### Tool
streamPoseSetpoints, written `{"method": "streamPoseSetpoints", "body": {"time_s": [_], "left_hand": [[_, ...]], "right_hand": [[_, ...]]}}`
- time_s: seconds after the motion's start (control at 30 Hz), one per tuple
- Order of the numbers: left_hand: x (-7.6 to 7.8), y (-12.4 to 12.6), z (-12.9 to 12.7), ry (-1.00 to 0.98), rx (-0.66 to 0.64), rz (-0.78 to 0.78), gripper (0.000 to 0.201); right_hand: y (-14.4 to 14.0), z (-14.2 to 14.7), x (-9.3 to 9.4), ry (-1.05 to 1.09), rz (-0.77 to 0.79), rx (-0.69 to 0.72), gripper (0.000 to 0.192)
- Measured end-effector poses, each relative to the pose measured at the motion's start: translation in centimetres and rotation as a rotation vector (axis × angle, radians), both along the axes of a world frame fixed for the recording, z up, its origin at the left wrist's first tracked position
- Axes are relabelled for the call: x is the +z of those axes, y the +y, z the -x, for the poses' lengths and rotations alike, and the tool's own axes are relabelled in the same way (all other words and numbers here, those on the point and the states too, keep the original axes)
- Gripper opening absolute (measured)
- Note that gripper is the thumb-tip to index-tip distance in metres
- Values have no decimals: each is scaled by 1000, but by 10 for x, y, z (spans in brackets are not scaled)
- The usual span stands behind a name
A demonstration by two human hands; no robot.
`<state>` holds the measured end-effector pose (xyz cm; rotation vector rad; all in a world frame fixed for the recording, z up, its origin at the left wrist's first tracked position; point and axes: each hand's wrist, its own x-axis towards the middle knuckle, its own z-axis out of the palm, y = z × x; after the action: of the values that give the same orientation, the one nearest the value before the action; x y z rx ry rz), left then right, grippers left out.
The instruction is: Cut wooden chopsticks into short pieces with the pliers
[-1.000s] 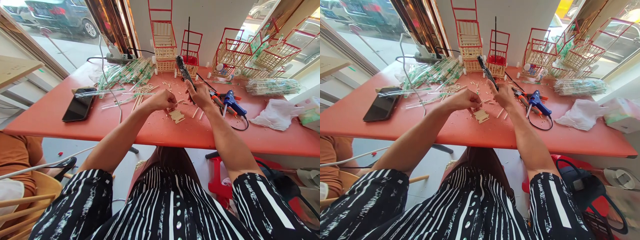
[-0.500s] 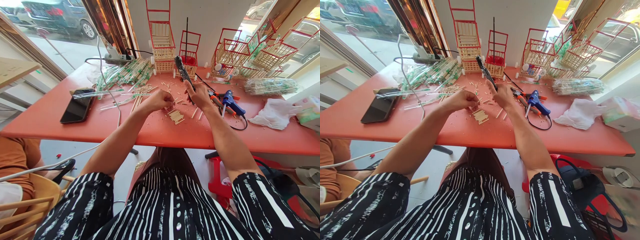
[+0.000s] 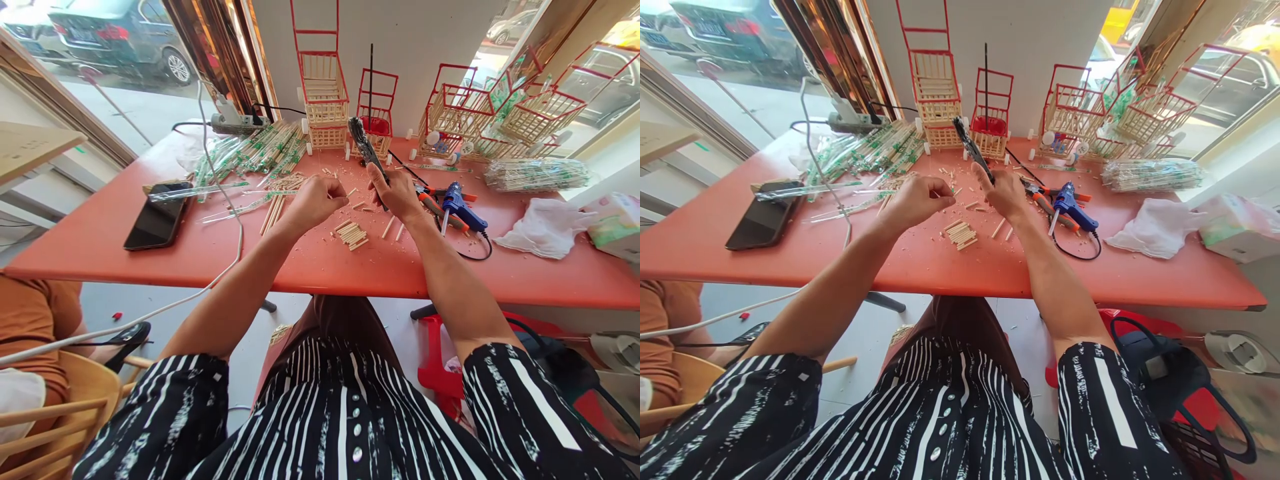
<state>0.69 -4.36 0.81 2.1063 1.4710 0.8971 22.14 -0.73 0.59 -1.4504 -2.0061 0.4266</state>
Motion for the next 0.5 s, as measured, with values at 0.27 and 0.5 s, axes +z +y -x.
{"method": "streamPoseSetpoints", "body": {"time_s": [0.27,0.5], "left_hand": [[-1,-10,-4,153,-91,78,13],[2,-9,-6,208,-111,94,10]], "right_hand": [[-1,2,-1,-20,-17,-3,77],[-1,1,0,-4,0,-2,80]]}}
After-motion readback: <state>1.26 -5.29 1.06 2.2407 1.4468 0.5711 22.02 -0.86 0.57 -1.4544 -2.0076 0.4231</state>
